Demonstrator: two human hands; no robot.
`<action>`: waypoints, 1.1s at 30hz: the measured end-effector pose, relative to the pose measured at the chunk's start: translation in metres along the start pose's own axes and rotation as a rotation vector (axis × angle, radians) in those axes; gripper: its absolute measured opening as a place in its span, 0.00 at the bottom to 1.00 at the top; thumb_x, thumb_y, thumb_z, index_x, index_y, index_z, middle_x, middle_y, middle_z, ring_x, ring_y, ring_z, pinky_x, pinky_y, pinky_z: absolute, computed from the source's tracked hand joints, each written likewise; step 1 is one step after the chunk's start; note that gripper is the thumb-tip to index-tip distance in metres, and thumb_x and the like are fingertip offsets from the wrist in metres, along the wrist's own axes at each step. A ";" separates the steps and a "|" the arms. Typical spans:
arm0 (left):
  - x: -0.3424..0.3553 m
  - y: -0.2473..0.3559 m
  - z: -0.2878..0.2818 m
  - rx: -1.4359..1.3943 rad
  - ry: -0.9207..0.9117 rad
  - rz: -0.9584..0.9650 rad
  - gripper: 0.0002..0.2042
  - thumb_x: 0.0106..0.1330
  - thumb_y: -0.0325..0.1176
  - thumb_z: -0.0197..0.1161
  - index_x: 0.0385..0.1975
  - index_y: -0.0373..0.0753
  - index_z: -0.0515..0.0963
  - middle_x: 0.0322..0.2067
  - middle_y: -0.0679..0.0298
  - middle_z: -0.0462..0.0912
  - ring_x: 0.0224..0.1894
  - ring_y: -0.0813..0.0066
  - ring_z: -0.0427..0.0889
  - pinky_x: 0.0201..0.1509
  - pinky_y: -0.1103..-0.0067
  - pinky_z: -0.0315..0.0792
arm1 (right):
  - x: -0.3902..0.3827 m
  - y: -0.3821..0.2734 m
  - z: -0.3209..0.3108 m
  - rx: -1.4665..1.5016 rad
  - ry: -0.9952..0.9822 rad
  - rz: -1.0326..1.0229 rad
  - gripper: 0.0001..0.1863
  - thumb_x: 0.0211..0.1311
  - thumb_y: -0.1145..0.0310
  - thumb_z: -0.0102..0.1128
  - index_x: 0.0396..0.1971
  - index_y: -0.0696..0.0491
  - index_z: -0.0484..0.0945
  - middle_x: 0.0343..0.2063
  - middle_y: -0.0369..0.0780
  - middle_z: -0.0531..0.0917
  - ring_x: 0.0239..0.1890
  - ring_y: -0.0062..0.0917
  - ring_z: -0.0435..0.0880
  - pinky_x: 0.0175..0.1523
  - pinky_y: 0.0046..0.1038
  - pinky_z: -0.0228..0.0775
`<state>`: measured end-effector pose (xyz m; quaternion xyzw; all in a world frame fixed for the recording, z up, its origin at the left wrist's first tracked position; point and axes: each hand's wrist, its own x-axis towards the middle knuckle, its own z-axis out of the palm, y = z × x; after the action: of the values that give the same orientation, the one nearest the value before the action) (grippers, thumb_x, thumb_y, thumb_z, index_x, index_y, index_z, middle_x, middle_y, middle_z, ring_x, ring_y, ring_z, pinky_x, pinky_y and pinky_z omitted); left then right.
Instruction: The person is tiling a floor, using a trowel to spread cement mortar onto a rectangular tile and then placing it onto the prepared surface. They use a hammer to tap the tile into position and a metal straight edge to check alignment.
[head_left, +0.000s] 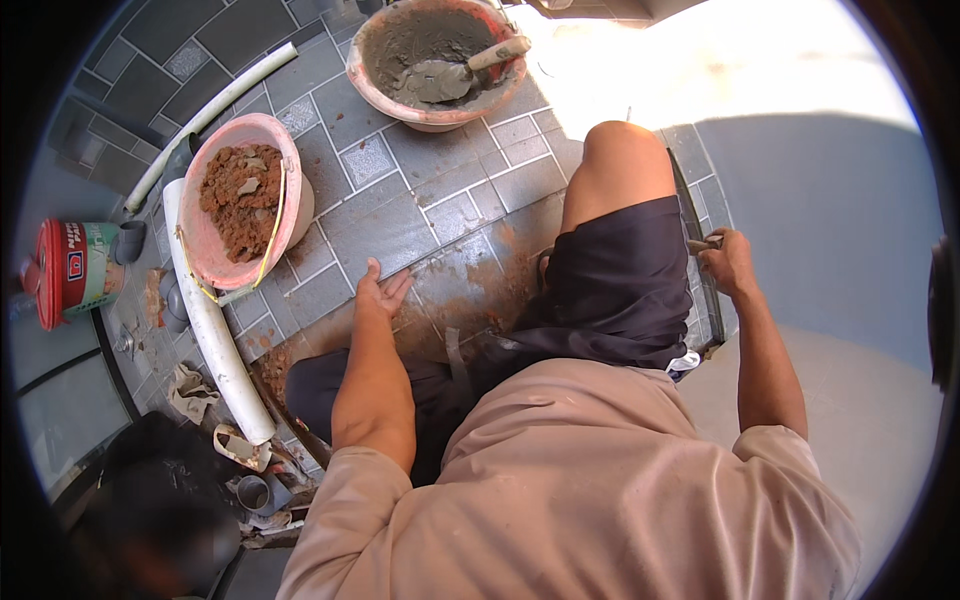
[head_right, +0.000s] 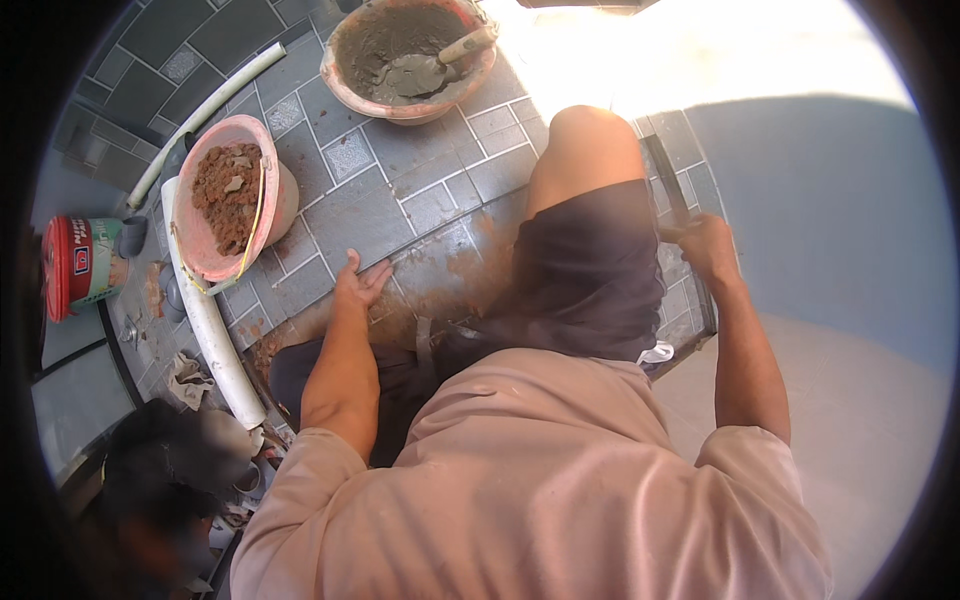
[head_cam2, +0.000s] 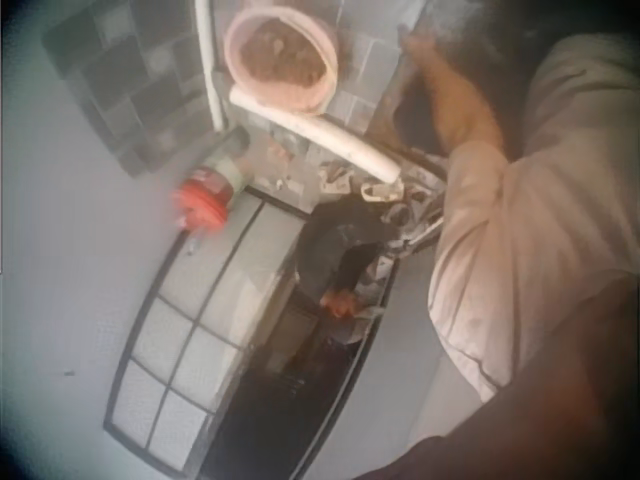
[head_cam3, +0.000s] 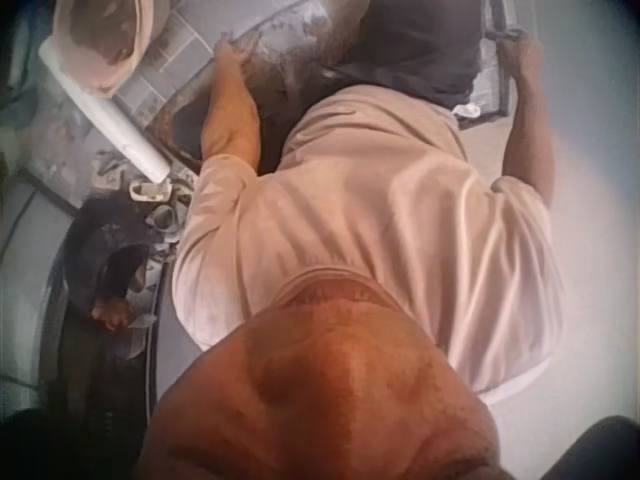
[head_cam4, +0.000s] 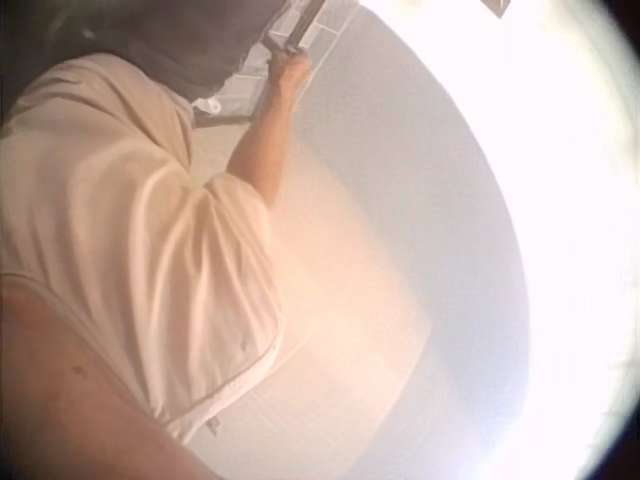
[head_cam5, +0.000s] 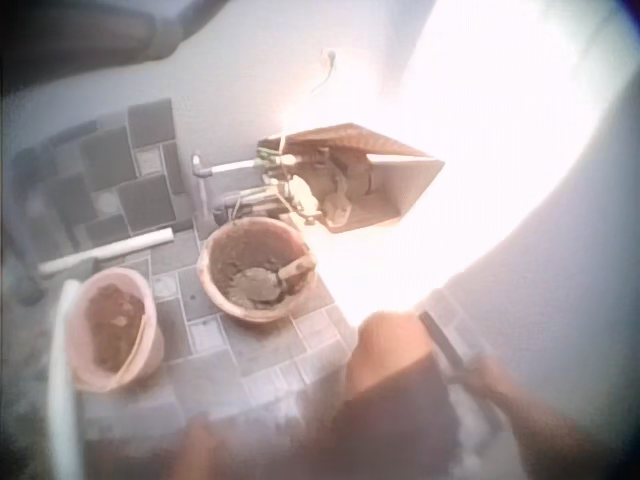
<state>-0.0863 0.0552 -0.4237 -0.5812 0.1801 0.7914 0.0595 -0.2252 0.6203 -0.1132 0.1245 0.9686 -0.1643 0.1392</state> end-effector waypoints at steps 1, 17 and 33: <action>-0.011 0.000 0.006 0.060 0.020 -0.049 0.36 0.74 0.52 0.68 0.69 0.31 0.66 0.66 0.35 0.72 0.66 0.39 0.78 0.66 0.52 0.82 | 0.007 0.011 0.007 0.023 -0.023 0.007 0.17 0.54 0.81 0.67 0.46 0.66 0.84 0.29 0.48 0.89 0.26 0.29 0.89 0.32 0.32 0.81; -0.080 -0.026 0.162 1.862 0.187 0.781 0.25 0.65 0.33 0.74 0.62 0.36 0.77 0.71 0.48 0.71 0.71 0.48 0.72 0.76 0.62 0.68 | 0.094 0.034 -0.011 -0.046 -0.375 -0.118 0.12 0.57 0.82 0.66 0.42 0.61 0.82 0.36 0.60 0.87 0.46 0.60 0.86 0.51 0.49 0.79; -0.055 0.008 0.243 2.376 -0.409 1.053 0.11 0.69 0.31 0.67 0.46 0.32 0.82 0.61 0.53 0.76 0.66 0.50 0.74 0.72 0.61 0.71 | 0.111 0.044 0.000 0.013 -0.318 0.017 0.07 0.62 0.78 0.70 0.39 0.60 0.82 0.22 0.47 0.85 0.26 0.34 0.89 0.34 0.36 0.79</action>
<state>-0.2898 0.1408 -0.3070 0.0940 0.9532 0.1528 0.2435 -0.3156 0.6823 -0.1600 0.1059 0.9322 -0.1871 0.2912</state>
